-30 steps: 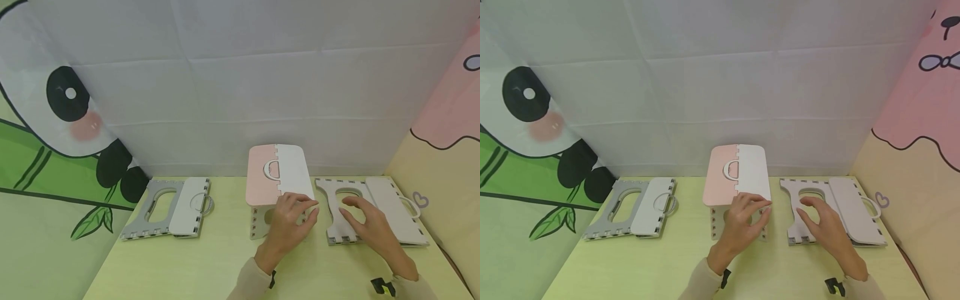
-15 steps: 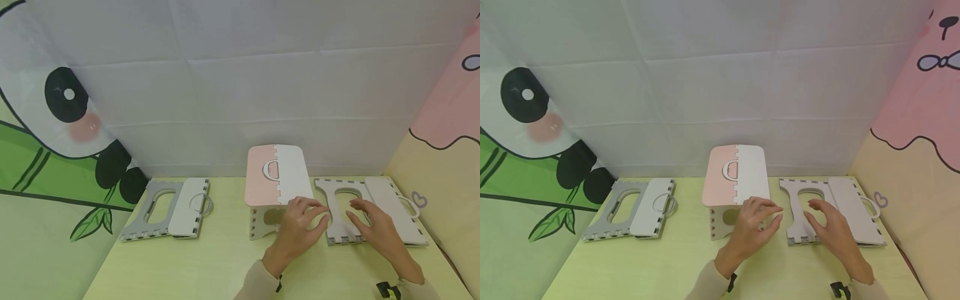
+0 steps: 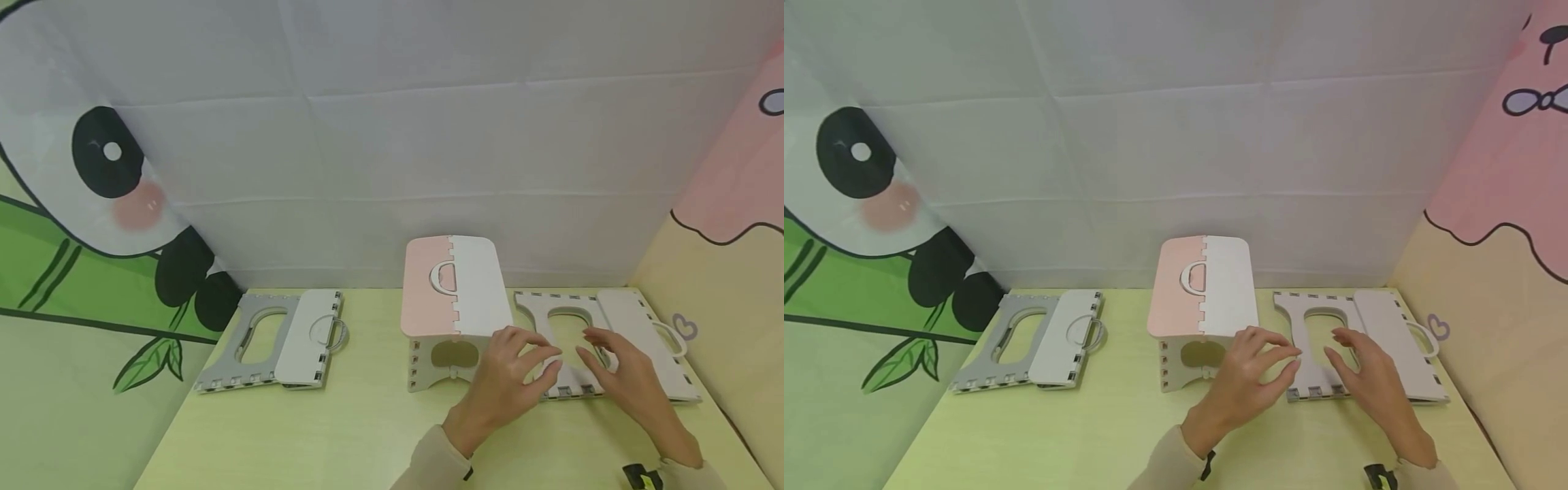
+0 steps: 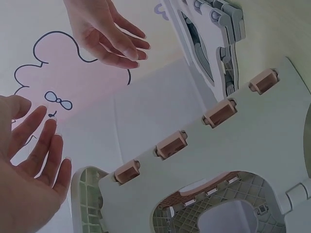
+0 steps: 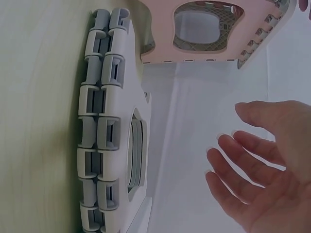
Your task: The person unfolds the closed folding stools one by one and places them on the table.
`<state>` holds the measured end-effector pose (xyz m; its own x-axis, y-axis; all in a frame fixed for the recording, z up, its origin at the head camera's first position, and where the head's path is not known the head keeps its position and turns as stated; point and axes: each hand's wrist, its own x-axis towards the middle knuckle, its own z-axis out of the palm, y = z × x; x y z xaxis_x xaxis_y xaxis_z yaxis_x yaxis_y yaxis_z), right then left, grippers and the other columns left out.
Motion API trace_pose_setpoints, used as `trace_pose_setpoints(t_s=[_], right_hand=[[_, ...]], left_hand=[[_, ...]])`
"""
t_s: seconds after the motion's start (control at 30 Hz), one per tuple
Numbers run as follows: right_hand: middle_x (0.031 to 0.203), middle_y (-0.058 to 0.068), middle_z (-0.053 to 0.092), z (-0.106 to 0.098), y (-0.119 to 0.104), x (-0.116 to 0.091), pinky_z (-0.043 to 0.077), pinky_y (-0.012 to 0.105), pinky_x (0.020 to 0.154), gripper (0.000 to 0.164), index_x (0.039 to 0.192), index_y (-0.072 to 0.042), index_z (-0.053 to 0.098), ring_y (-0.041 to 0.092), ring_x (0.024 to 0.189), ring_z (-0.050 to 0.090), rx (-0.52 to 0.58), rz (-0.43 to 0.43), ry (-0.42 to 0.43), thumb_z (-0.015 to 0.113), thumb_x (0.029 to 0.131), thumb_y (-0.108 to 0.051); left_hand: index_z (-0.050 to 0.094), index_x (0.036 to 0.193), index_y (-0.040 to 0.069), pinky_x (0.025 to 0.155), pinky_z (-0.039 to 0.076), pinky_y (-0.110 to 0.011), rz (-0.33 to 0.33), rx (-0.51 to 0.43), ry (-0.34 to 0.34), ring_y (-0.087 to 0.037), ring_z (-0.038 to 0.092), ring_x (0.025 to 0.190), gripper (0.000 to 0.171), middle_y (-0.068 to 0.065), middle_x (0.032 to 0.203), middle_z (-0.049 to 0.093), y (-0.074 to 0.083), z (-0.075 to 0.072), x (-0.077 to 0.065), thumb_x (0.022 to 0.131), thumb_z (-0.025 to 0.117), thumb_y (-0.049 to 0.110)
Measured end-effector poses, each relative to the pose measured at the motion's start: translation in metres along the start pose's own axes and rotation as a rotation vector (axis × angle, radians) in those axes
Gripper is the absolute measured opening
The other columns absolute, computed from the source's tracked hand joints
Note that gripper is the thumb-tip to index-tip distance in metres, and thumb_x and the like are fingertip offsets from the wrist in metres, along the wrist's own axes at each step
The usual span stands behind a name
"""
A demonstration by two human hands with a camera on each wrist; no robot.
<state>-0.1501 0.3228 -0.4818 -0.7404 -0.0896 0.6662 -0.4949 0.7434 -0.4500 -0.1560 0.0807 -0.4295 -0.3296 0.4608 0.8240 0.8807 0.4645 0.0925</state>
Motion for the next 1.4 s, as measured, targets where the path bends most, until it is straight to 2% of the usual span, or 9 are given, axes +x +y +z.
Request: trace_pose_setpoints(t_s=[0.13,0.4,0.57,0.93,1.1,1.27,1.4], right_hand=[[0.108,0.017,0.073,-0.001,0.004,-0.002,0.035,0.001,0.091,0.046,0.119,0.004,0.068,-0.003,0.102,0.058,-0.002,-0.001,0.006,0.084,0.075,0.007],[0.108,0.018,0.072,-0.005,0.011,-0.006,0.035,0.000,0.088,0.043,0.117,0.004,0.068,-0.007,0.101,0.055,-0.030,0.032,-0.006,0.084,0.077,0.006],[0.107,0.019,0.072,-0.009,0.016,-0.009,0.035,0.002,0.083,0.038,0.116,0.003,0.068,-0.012,0.101,0.051,-0.049,0.060,-0.023,0.083,0.081,0.001],[0.108,0.023,0.071,-0.015,0.027,-0.013,0.039,0.011,0.077,0.037,0.117,0.004,0.068,-0.006,0.100,0.051,-0.078,0.088,-0.045,0.082,0.083,-0.001],[0.110,0.024,0.070,-0.019,0.033,-0.015,0.039,0.013,0.076,0.034,0.117,0.004,0.068,0.005,0.098,0.056,-0.092,0.123,-0.065,0.081,0.086,-0.004],[0.110,0.026,0.070,-0.020,0.038,-0.019,0.038,0.010,0.078,0.036,0.117,0.006,0.067,0.028,0.095,0.061,-0.101,0.124,-0.077,0.081,0.085,-0.002],[0.108,0.029,0.069,-0.022,0.043,-0.021,0.038,0.014,0.076,0.035,0.117,0.007,0.067,0.044,0.095,0.063,-0.115,0.146,-0.085,0.080,0.086,-0.003]], left_hand=[[0.081,0.100,0.017,0.092,0.046,-0.018,0.020,0.030,-0.008,-0.012,0.059,0.098,0.011,0.005,0.103,0.068,0.003,0.004,0.001,0.094,0.075,0.023],[0.081,0.100,0.023,0.092,0.047,-0.018,0.061,0.109,-0.037,-0.008,0.058,0.096,0.011,0.009,0.103,0.068,0.006,0.016,0.001,0.096,0.072,0.028],[0.081,0.101,0.025,0.093,0.045,-0.018,0.060,0.128,-0.068,-0.006,0.058,0.097,0.012,0.011,0.104,0.068,0.008,0.024,0.000,0.097,0.071,0.031],[0.081,0.103,0.024,0.095,0.046,-0.018,0.047,0.116,-0.145,-0.006,0.058,0.101,0.014,0.010,0.106,0.069,0.006,0.041,-0.002,0.098,0.070,0.032],[0.081,0.103,0.024,0.096,0.046,-0.019,0.038,0.109,-0.166,-0.007,0.059,0.101,0.015,0.010,0.106,0.070,0.006,0.050,-0.003,0.097,0.070,0.033],[0.080,0.103,0.025,0.096,0.047,-0.019,0.037,0.120,-0.187,-0.006,0.060,0.100,0.015,0.010,0.105,0.070,0.005,0.059,-0.006,0.097,0.071,0.034],[0.080,0.105,0.025,0.096,0.046,-0.019,0.035,0.123,-0.203,-0.006,0.059,0.100,0.015,0.010,0.106,0.070,0.004,0.065,-0.008,0.097,0.071,0.034]])
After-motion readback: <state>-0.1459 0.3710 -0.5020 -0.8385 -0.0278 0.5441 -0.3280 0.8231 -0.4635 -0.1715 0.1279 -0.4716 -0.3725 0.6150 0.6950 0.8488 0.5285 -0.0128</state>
